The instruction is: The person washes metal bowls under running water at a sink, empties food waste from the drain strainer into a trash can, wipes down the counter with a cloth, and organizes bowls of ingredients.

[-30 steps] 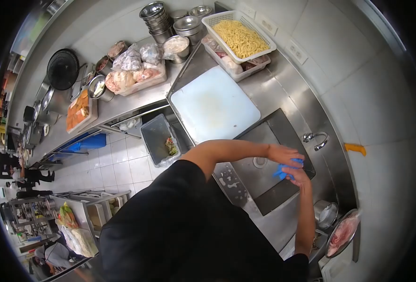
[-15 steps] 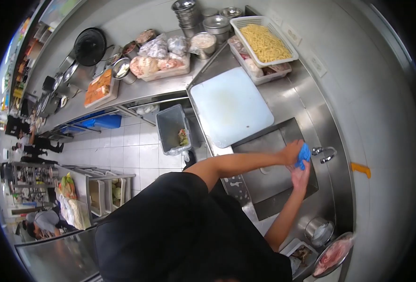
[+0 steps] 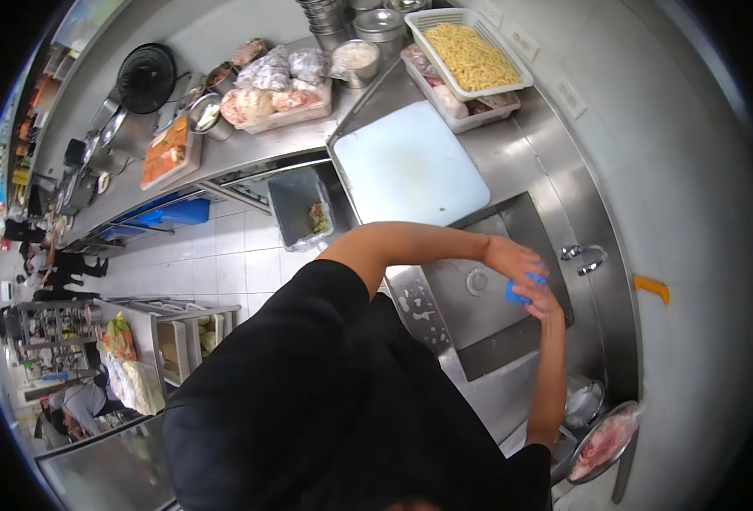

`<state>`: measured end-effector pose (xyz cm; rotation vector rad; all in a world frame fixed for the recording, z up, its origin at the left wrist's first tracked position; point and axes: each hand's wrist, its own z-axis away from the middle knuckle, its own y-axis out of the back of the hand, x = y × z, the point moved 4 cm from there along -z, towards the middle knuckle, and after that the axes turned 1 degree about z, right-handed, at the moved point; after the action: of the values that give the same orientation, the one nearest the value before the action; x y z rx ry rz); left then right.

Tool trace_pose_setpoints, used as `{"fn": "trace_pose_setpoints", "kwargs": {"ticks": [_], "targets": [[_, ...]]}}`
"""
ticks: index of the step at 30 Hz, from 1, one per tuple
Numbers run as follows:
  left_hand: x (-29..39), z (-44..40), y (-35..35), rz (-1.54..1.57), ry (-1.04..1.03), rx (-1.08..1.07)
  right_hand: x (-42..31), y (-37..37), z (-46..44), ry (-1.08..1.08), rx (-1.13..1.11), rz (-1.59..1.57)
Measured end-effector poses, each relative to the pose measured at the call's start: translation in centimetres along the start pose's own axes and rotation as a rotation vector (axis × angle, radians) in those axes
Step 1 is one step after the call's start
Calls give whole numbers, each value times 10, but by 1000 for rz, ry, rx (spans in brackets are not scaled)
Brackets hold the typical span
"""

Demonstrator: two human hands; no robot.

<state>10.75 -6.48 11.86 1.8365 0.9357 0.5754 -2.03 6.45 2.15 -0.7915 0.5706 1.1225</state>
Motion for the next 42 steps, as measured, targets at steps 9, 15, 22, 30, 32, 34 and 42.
{"fn": "trace_pose_setpoints", "kwargs": {"ticks": [9, 15, 22, 30, 32, 34, 42], "targets": [[-16, -77, -56, -31, 353, -267, -43, -7, 43, 283, 450, 445], [-28, -48, -51, 307, 439, -251, -41, -26, 48, 247, 607, 472], [-50, 92, 69, 1078, 729, 152, -57, -77, 3, 380, 313, -254], [-48, 324, 143, 1450, 1251, 906, -164, -201, -145, 476, 216, -450], [-38, 383, 152, 1327, 1468, 1177, -197, -231, -193, 509, 356, -280], [-31, 417, 184, 1057, 1550, 1155, -233, -250, -254, 646, 492, 208], [-46, 477, 165, -41, 1795, 548, -272, -353, -381, 1021, 169, 1539]]}}
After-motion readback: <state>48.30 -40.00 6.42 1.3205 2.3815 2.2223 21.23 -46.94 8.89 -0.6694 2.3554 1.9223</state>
